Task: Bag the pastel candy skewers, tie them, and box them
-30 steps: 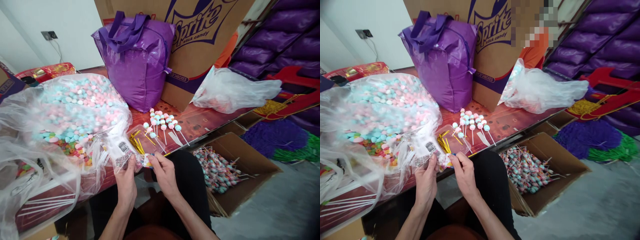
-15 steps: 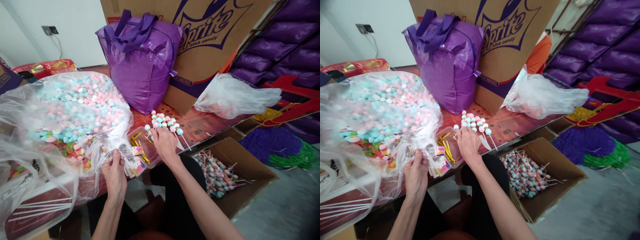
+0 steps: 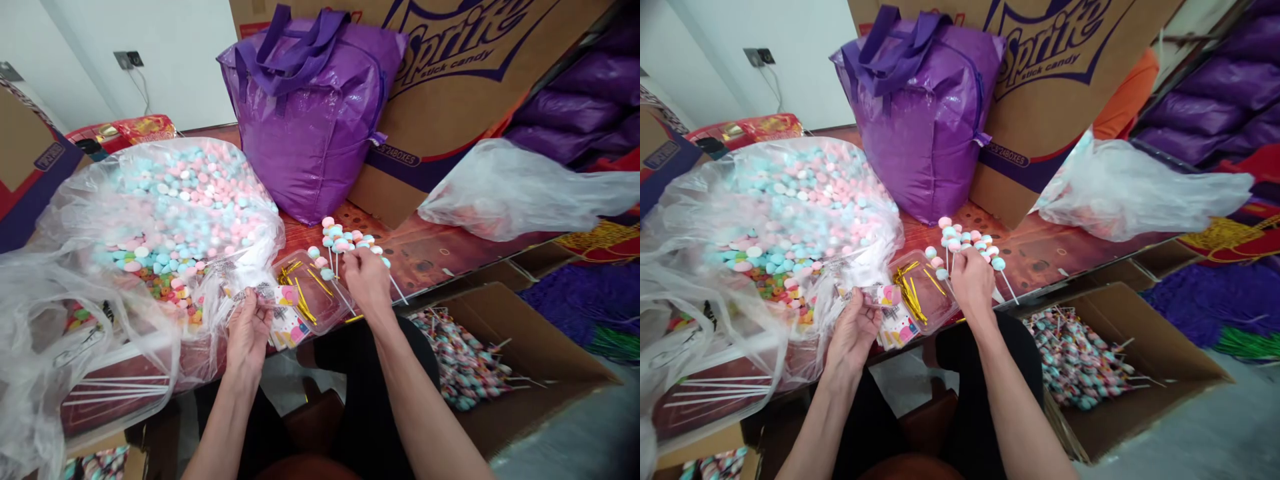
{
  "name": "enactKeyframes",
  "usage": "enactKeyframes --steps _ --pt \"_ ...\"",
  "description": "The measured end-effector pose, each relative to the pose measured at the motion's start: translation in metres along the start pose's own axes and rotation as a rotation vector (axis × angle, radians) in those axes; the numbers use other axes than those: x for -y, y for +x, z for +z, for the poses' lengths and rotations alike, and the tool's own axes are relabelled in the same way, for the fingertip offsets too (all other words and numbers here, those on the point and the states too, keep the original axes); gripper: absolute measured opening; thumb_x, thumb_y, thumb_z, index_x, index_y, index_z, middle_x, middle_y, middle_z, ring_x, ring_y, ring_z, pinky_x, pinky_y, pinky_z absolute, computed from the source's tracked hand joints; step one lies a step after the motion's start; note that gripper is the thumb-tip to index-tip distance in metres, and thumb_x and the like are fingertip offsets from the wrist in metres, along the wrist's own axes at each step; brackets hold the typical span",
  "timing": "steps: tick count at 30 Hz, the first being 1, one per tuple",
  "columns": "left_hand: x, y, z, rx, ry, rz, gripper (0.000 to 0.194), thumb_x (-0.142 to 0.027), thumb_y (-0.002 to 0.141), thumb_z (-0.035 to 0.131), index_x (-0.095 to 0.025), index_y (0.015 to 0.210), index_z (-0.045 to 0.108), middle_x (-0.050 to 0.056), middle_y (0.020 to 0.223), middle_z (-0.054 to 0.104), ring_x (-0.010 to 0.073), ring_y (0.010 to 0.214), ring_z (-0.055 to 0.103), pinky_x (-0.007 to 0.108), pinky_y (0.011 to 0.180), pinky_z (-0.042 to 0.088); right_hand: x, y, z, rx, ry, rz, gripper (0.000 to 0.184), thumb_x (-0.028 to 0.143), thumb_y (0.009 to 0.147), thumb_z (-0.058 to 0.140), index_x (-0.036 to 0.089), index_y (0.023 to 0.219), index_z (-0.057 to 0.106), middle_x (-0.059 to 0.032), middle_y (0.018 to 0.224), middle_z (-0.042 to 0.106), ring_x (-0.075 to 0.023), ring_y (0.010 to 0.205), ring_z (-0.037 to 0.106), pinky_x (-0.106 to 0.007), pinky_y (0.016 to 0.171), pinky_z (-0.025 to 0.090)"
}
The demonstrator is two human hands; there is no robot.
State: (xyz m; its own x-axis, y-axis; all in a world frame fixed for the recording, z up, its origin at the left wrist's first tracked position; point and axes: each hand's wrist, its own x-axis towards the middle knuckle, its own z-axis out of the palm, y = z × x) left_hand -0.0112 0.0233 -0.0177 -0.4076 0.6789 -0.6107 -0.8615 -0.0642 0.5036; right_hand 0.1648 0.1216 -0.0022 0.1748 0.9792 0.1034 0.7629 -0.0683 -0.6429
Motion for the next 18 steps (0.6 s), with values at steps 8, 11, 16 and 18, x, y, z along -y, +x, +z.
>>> enactKeyframes --steps 8,11,16,18 --pt "-0.001 0.002 0.002 -0.053 -0.001 -0.061 0.016 -0.02 0.087 0.071 -0.015 0.074 0.063 -0.003 0.059 0.063 0.0077 0.051 0.061 0.019 0.054 0.05 -0.042 -0.095 -0.037 0.045 0.53 -0.182 0.021 0.034 0.095 0.056 0.02 0.082 0.066 0.0015 0.066 0.057 -0.0134 0.059 0.052 -0.025 0.057 0.042" --pt "0.0 0.001 0.002 -0.054 0.003 -0.071 0.015 -0.02 0.083 0.076 -0.015 0.075 0.064 -0.003 0.059 0.063 0.0079 0.052 0.061 0.019 0.054 0.049 -0.049 -0.106 -0.044 0.027 0.5 -0.268 0.017 0.029 0.095 0.056 0.021 0.085 0.067 0.0009 0.066 0.059 -0.0143 0.06 0.055 -0.026 0.057 0.044" --pt "0.002 -0.001 0.001 -0.028 0.023 -0.047 0.015 -0.02 0.082 0.076 -0.015 0.075 0.065 -0.003 0.059 0.063 0.0077 0.052 0.06 0.019 0.055 0.048 -0.055 -0.103 -0.05 -0.008 0.398 -0.477 0.012 0.02 0.095 0.057 0.023 0.091 0.068 -0.0007 0.073 0.064 -0.0155 0.065 0.06 -0.028 0.064 0.047" --pt "0.001 -0.001 -0.001 0.0 0.04 -0.022 0.017 -0.021 0.078 0.08 -0.015 0.075 0.065 -0.004 0.059 0.062 0.0072 0.052 0.059 0.019 0.055 0.048 -0.056 -0.1 -0.054 -0.021 0.352 -0.536 0.012 0.018 0.094 0.057 0.024 0.092 0.068 -0.0015 0.077 0.066 -0.0163 0.069 0.061 -0.029 0.067 0.048"
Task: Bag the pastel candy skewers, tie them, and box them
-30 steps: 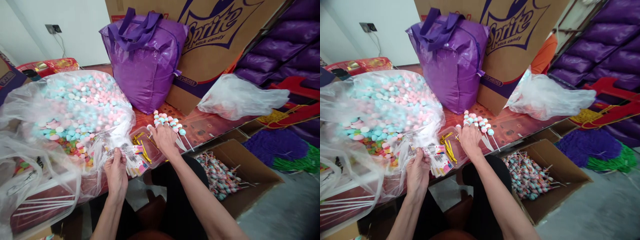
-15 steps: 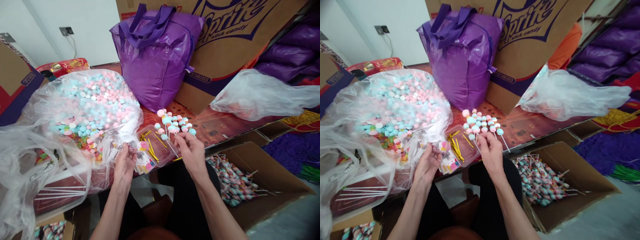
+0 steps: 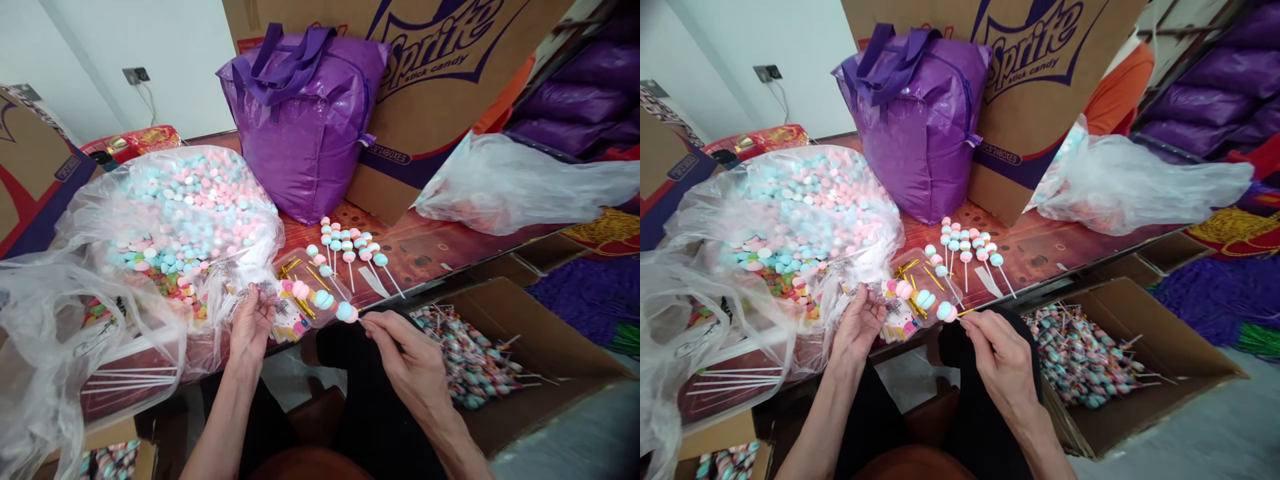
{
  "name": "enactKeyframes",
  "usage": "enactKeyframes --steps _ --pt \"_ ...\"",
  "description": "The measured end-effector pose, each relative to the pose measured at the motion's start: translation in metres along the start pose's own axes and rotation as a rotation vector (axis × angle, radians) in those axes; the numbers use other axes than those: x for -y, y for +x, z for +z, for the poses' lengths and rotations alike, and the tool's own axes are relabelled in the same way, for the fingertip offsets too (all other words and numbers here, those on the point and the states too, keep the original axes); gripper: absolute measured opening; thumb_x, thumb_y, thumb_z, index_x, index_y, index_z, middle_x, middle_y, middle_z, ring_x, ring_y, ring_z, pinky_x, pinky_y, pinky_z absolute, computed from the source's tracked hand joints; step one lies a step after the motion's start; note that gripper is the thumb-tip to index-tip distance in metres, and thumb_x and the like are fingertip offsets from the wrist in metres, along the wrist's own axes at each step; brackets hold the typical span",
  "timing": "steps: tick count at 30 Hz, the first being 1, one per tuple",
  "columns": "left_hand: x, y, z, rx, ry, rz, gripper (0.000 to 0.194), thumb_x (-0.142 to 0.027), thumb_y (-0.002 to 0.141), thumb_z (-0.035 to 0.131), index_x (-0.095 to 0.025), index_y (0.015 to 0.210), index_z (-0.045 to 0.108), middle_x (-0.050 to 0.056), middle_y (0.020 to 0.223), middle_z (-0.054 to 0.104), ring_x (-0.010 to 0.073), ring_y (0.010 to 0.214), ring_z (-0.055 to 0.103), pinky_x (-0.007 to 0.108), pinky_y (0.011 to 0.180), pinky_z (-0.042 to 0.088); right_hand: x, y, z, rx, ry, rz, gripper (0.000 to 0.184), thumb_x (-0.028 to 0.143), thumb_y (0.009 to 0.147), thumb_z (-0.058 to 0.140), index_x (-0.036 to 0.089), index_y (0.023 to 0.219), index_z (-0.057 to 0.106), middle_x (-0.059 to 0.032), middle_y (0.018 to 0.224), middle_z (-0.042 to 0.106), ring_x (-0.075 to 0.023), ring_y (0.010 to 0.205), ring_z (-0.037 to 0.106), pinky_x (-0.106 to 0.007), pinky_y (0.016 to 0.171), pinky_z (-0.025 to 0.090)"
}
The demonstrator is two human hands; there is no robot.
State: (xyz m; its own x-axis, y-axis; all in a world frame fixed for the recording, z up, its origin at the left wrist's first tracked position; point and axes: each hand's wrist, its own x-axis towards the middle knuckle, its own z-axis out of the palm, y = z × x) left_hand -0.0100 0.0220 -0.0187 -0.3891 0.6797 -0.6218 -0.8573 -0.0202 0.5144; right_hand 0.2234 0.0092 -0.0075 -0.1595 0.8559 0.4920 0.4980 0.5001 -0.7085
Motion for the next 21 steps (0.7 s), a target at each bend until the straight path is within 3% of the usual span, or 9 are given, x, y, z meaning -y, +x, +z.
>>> enactKeyframes --steps 3,7,14,17,21 --pt "-0.001 0.0 -0.003 0.075 0.039 0.079 0.026 -0.024 0.066 0.089 -0.014 0.072 0.066 -0.003 0.061 0.063 0.0068 0.055 0.06 0.018 0.057 0.048 0.0 0.004 -0.004 0.033 -0.028 -0.041 0.013 0.018 0.094 0.058 0.024 0.089 0.069 -0.0027 0.08 0.068 -0.0174 0.074 0.063 -0.03 0.072 0.049" --pt "0.001 -0.001 -0.006 0.144 0.111 0.196 0.034 -0.029 0.056 0.093 -0.013 0.071 0.067 -0.003 0.066 0.066 0.0076 0.06 0.062 0.018 0.061 0.049 -0.001 0.004 -0.001 0.08 0.021 0.005 0.014 0.021 0.094 0.058 0.023 0.086 0.069 -0.0033 0.081 0.068 -0.0173 0.074 0.063 -0.029 0.069 0.05" --pt "0.016 -0.008 -0.006 0.211 0.216 0.323 0.031 -0.035 0.064 0.088 -0.015 0.08 0.072 0.002 0.08 0.073 0.0114 0.071 0.067 0.023 0.068 0.052 0.006 0.002 0.022 0.117 0.147 0.075 0.017 0.022 0.096 0.056 0.022 0.083 0.067 -0.0028 0.077 0.066 -0.0158 0.069 0.061 -0.027 0.064 0.048" --pt "0.018 -0.01 -0.004 0.237 0.213 0.316 0.033 -0.037 0.066 0.087 -0.015 0.085 0.072 0.004 0.088 0.074 0.0143 0.077 0.069 0.024 0.069 0.053 0.012 0.002 0.03 0.145 0.159 0.081 0.019 0.023 0.096 0.055 0.021 0.082 0.067 -0.0025 0.075 0.065 -0.0154 0.068 0.061 -0.026 0.064 0.047" --pt "0.017 -0.011 -0.002 0.24 0.227 0.287 0.036 -0.041 0.065 0.087 -0.014 0.082 0.069 0.003 0.081 0.073 0.0135 0.07 0.068 0.024 0.067 0.053 0.013 -0.002 0.039 0.158 0.137 0.126 0.02 0.025 0.097 0.053 0.02 0.082 0.067 -0.0022 0.075 0.063 -0.0149 0.067 0.059 -0.026 0.063 0.046"
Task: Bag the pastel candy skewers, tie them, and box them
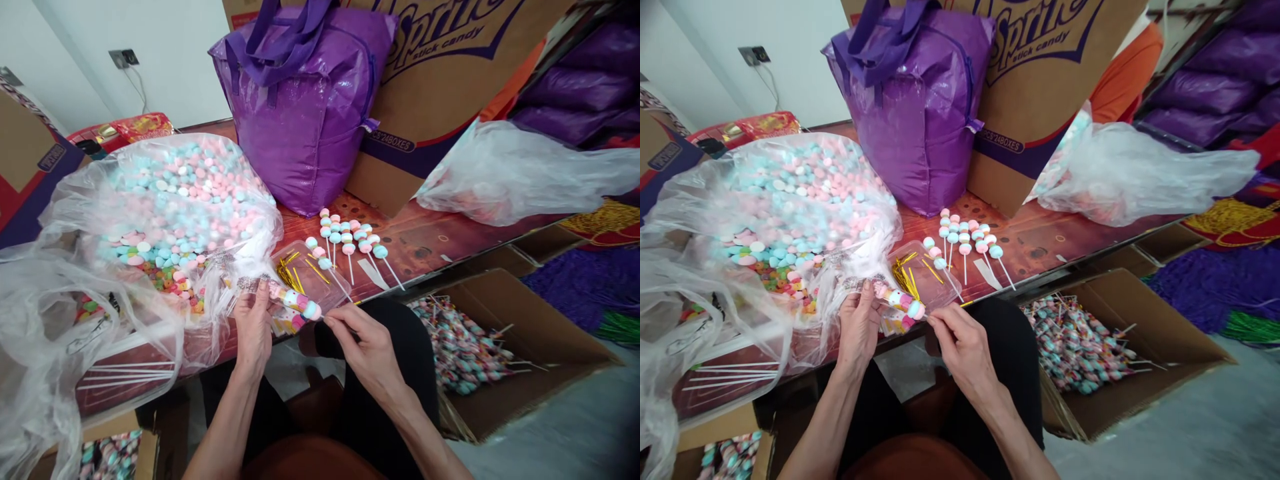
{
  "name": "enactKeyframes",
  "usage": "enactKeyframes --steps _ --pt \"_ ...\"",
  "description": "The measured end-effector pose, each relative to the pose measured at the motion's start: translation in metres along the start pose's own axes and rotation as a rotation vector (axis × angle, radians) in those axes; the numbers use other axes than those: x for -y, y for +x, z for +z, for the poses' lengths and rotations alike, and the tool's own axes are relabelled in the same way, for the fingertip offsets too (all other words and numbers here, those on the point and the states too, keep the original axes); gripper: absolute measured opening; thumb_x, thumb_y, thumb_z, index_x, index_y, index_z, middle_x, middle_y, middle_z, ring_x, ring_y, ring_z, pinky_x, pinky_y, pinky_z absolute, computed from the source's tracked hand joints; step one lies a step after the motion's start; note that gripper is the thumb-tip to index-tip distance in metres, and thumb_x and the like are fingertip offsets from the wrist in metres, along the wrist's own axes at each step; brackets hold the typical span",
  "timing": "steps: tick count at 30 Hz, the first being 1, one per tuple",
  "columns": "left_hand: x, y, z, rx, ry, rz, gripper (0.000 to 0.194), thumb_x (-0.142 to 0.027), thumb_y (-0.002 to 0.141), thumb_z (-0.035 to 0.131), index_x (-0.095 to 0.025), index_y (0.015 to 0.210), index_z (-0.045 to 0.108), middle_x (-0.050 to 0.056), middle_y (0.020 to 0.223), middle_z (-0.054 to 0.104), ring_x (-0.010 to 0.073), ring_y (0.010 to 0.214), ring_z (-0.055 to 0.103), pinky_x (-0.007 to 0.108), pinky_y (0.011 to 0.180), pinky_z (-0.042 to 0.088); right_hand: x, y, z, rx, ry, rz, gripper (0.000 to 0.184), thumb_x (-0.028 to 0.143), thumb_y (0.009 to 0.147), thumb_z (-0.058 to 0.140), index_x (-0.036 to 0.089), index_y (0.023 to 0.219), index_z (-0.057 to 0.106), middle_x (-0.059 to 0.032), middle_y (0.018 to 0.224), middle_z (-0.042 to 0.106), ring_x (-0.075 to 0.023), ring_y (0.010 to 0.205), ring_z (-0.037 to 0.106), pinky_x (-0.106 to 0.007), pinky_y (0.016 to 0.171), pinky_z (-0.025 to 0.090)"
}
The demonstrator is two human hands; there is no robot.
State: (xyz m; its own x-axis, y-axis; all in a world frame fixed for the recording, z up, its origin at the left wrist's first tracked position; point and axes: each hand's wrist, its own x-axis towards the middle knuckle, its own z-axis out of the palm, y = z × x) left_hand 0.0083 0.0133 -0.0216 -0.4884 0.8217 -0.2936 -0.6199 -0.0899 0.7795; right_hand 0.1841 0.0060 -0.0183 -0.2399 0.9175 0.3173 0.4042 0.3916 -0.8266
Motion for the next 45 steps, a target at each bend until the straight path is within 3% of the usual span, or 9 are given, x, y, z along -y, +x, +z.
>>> enactKeyframes --steps 10,13,16,19,22,27,39,45 --pt "0.007 -0.009 0.004 0.08 0.024 -0.13 0.034 -0.037 0.066 0.087 -0.016 0.083 0.067 0.001 0.079 0.072 0.0124 0.067 0.068 0.022 0.063 0.051 0.005 -0.002 0.036 -0.082 0.061 0.087 0.02 0.023 0.097 0.051 0.019 0.083 0.064 -0.0018 0.076 0.061 -0.0141 0.067 0.056 -0.025 0.064 0.045" --pt "0.002 -0.005 0.0 0.075 -0.034 -0.163 0.034 -0.036 0.065 0.088 -0.016 0.082 0.066 0.002 0.079 0.073 0.0125 0.068 0.069 0.022 0.063 0.05 0.008 -0.004 0.033 -0.063 0.049 0.117 0.02 0.025 0.098 0.049 0.019 0.088 0.065 -0.0026 0.079 0.063 -0.015 0.069 0.056 -0.025 0.064 0.044" --pt "-0.001 0.0 -0.004 0.067 -0.061 -0.143 0.034 -0.037 0.066 0.088 -0.017 0.085 0.068 0.002 0.081 0.074 0.0126 0.07 0.069 0.022 0.065 0.051 0.009 -0.01 0.023 0.066 0.054 0.187 0.027 0.029 0.098 0.048 0.019 0.079 0.063 0.0012 0.067 0.055 -0.0132 0.06 0.048 -0.024 0.056 0.039" --pt "0.001 -0.002 -0.005 0.141 -0.018 -0.16 0.033 -0.038 0.069 0.085 -0.016 0.088 0.069 0.004 0.082 0.074 0.0148 0.071 0.069 0.025 0.067 0.053 0.009 -0.015 0.022 0.141 0.084 0.237 0.032 0.032 0.098 0.048 0.019 0.071 0.06 0.0033 0.06 0.048 -0.0117 0.055 0.042 -0.023 0.052 0.034" --pt "0.007 -0.01 -0.002 0.213 0.0 -0.181 0.032 -0.042 0.075 0.08 -0.016 0.089 0.07 0.005 0.08 0.073 0.0163 0.074 0.069 0.026 0.069 0.053 0.009 -0.018 0.032 0.109 0.103 0.232 0.031 0.031 0.097 0.047 0.018 0.072 0.06 0.0032 0.06 0.049 -0.0112 0.055 0.042 -0.022 0.052 0.034" --pt "0.008 -0.019 -0.004 0.217 0.0 -0.13 0.034 -0.045 0.077 0.078 -0.017 0.093 0.07 0.006 0.085 0.073 0.0176 0.082 0.07 0.027 0.074 0.054 0.01 -0.022 0.049 0.055 0.133 0.237 0.029 0.031 0.098 0.047 0.018 0.075 0.06 0.0029 0.06 0.049 -0.0112 0.054 0.044 -0.021 0.05 0.034" --pt "0.003 -0.019 -0.015 0.245 -0.01 -0.13 0.029 -0.034 0.079 0.079 -0.017 0.1 0.069 0.007 0.095 0.074 0.0181 0.089 0.07 0.03 0.082 0.054 0.015 -0.022 0.06 0.048 0.181 0.212 0.03 0.031 0.098 0.047 0.018 0.072 0.055 0.004 0.059 0.045 -0.01 0.053 0.042 -0.021 0.05 0.034" --pt "0.003 -0.02 -0.016 0.248 -0.043 -0.221 0.03 -0.033 0.075 0.082 -0.014 0.095 0.071 0.008 0.088 0.075 0.0202 0.084 0.072 0.032 0.081 0.055 0.019 -0.018 0.065 0.053 0.226 0.222 0.028 0.031 0.098 0.047 0.018 0.075 0.058 0.0049 0.057 0.044 -0.0097 0.051 0.041 -0.021 0.05 0.033"
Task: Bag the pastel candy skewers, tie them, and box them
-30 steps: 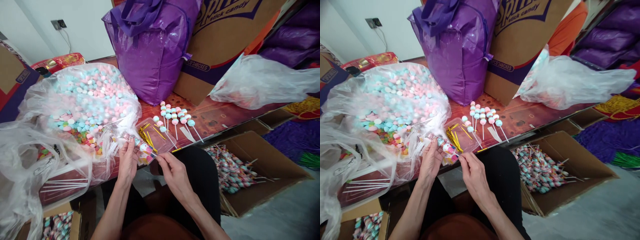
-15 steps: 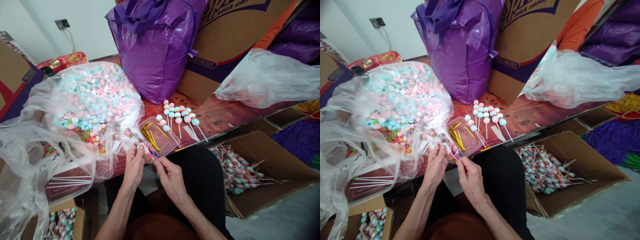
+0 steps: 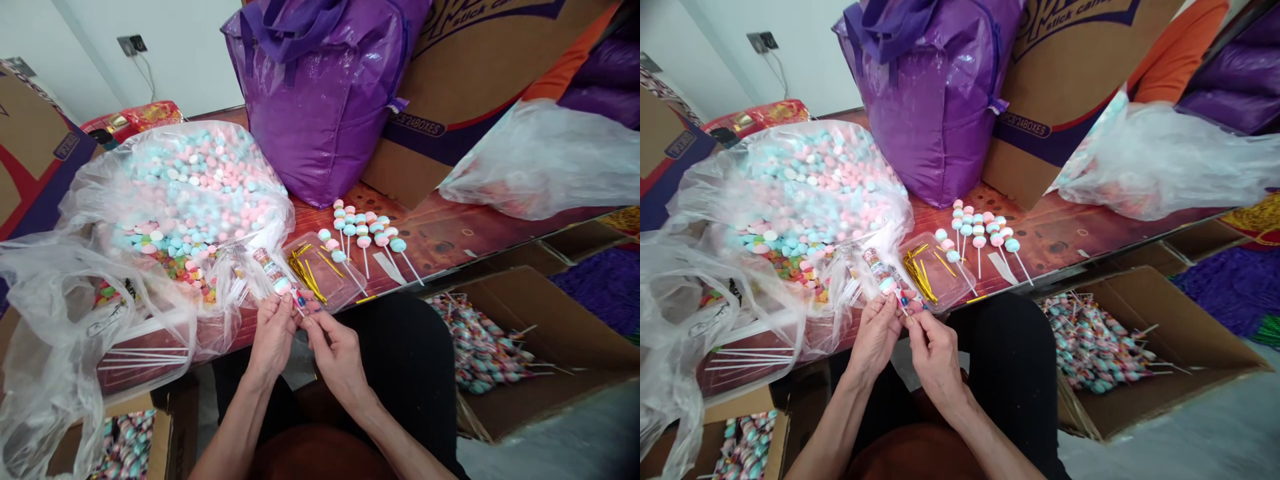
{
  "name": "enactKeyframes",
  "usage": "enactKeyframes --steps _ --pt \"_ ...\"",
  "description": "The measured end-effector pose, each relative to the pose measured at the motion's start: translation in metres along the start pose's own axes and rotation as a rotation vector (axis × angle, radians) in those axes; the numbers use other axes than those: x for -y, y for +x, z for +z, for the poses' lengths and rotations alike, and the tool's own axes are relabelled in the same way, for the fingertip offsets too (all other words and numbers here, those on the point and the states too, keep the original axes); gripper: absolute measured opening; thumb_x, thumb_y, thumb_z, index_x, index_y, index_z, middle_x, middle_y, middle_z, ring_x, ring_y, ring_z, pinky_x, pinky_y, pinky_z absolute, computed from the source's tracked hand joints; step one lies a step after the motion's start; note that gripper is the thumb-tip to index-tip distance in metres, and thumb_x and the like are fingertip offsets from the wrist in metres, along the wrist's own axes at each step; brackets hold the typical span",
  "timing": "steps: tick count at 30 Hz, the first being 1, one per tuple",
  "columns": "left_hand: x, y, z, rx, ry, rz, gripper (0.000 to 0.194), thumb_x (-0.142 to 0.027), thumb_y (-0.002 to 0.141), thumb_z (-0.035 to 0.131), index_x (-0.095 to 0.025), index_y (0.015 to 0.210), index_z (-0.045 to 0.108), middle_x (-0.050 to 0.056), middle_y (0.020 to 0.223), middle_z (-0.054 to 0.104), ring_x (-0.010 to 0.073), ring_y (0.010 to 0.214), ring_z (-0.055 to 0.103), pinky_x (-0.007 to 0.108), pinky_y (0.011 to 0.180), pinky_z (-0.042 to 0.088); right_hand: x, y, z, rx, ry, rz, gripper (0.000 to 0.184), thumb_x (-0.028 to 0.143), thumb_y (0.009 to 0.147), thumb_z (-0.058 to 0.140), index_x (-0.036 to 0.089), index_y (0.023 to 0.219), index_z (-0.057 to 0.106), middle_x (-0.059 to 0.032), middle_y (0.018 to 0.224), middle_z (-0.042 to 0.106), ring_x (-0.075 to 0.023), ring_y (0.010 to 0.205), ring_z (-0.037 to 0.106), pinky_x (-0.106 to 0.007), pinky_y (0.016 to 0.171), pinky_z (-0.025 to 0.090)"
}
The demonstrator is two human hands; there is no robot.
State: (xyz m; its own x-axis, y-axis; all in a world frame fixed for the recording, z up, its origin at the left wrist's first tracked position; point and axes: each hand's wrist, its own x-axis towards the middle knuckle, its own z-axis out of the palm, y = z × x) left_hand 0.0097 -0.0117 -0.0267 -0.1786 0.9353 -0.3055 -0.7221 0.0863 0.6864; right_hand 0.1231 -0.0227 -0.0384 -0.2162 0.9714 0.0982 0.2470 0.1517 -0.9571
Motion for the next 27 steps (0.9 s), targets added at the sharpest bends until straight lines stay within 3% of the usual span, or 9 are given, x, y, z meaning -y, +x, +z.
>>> enactKeyframes --steps 5,9,13,16,18,20,23,25,27 --pt "-0.002 0.0 -0.002 -0.009 0.005 0.012 0.027 -0.033 0.075 0.081 -0.015 0.094 0.074 0.008 0.086 0.076 0.0202 0.079 0.071 0.031 0.074 0.054 0.007 0.007 0.003 0.038 0.023 0.031 0.032 0.032 0.097 0.044 0.02 0.068 0.051 0.0041 0.057 0.047 -0.0102 0.051 0.043 -0.022 0.051 0.035" --pt "0.0 -0.005 -0.002 -0.029 0.049 0.065 0.025 -0.032 0.077 0.08 -0.015 0.095 0.076 0.005 0.078 0.073 0.0133 0.065 0.063 0.028 0.068 0.051 0.016 0.012 0.006 0.07 0.112 0.108 0.023 0.038 0.095 0.049 0.02 0.085 0.059 0.0015 0.067 0.057 -0.0114 0.055 0.047 -0.022 0.053 0.038" --pt "-0.007 -0.013 -0.008 0.081 0.103 0.048 0.022 -0.032 0.08 0.077 -0.016 0.094 0.077 -0.002 0.06 0.06 0.0079 0.049 0.049 0.026 0.06 0.05 0.023 0.018 0.013 0.08 0.375 0.264 0.038 0.047 0.093 0.05 0.019 0.068 0.055 0.0046 0.051 0.046 -0.0093 0.046 0.038 -0.022 0.047 0.033" --pt "-0.018 -0.018 -0.016 0.164 0.089 0.003 0.022 -0.031 0.077 0.08 -0.016 0.093 0.076 -0.001 0.063 0.059 0.0099 0.053 0.05 0.026 0.057 0.05 0.029 0.024 0.01 0.281 0.47 0.392 0.046 0.053 0.094 0.046 0.019 0.064 0.054 0.0057 0.043 0.043 -0.0083 0.039 0.034 -0.022 0.042 0.029" --pt "-0.023 -0.018 -0.018 0.148 0.056 0.009 0.022 -0.032 0.076 0.081 -0.017 0.092 0.076 0.001 0.067 0.059 0.0113 0.058 0.052 0.025 0.055 0.048 0.035 0.028 0.003 0.425 0.325 0.32 0.047 0.051 0.096 0.042 0.019 0.065 0.057 0.0025 0.048 0.052 -0.0098 0.042 0.043 -0.022 0.046 0.034" --pt "-0.024 -0.016 -0.018 0.097 0.016 0.058 0.021 -0.032 0.076 0.081 -0.017 0.09 0.075 0.001 0.07 0.058 0.0134 0.066 0.055 0.024 0.056 0.047 0.04 0.035 -0.005 0.447 0.054 0.146 0.044 0.042 0.098 0.042 0.019 0.064 0.058 -0.0001 0.057 0.06 -0.0115 0.052 0.051 -0.023 0.054 0.038" --pt "-0.023 -0.009 -0.017 0.04 -0.005 0.138 0.017 -0.03 0.078 0.08 -0.016 0.085 0.074 0.001 0.069 0.055 0.0131 0.072 0.055 0.023 0.066 0.047 0.04 0.052 -0.015 0.262 -0.396 -0.01 0.032 0.025 0.096 0.045 0.018 0.07 0.062 -0.0015 0.066 0.064 -0.0135 0.062 0.055 -0.025 0.061 0.037" --pt "-0.02 -0.006 -0.017 0.027 0.006 0.138 0.017 -0.029 0.078 0.08 -0.015 0.086 0.073 -0.001 0.067 0.052 0.0097 0.066 0.05 0.021 0.065 0.044 0.033 0.068 -0.018 0.134 -0.67 0.013 0.027 0.02 0.095 0.045 0.018 0.08 0.067 -0.005 0.077 0.069 -0.0166 0.071 0.06 -0.026 0.065 0.038" --pt "-0.017 -0.004 -0.019 0.01 0.018 0.107 0.021 -0.029 0.078 0.08 -0.014 0.091 0.072 -0.002 0.066 0.05 0.007 0.06 0.044 0.019 0.059 0.04 0.025 0.085 -0.019 0.13 -0.9 0.071 0.022 0.02 0.094 0.048 0.017 0.09 0.07 -0.0095 0.093 0.072 -0.0212 0.085 0.064 -0.028 0.067 0.038"
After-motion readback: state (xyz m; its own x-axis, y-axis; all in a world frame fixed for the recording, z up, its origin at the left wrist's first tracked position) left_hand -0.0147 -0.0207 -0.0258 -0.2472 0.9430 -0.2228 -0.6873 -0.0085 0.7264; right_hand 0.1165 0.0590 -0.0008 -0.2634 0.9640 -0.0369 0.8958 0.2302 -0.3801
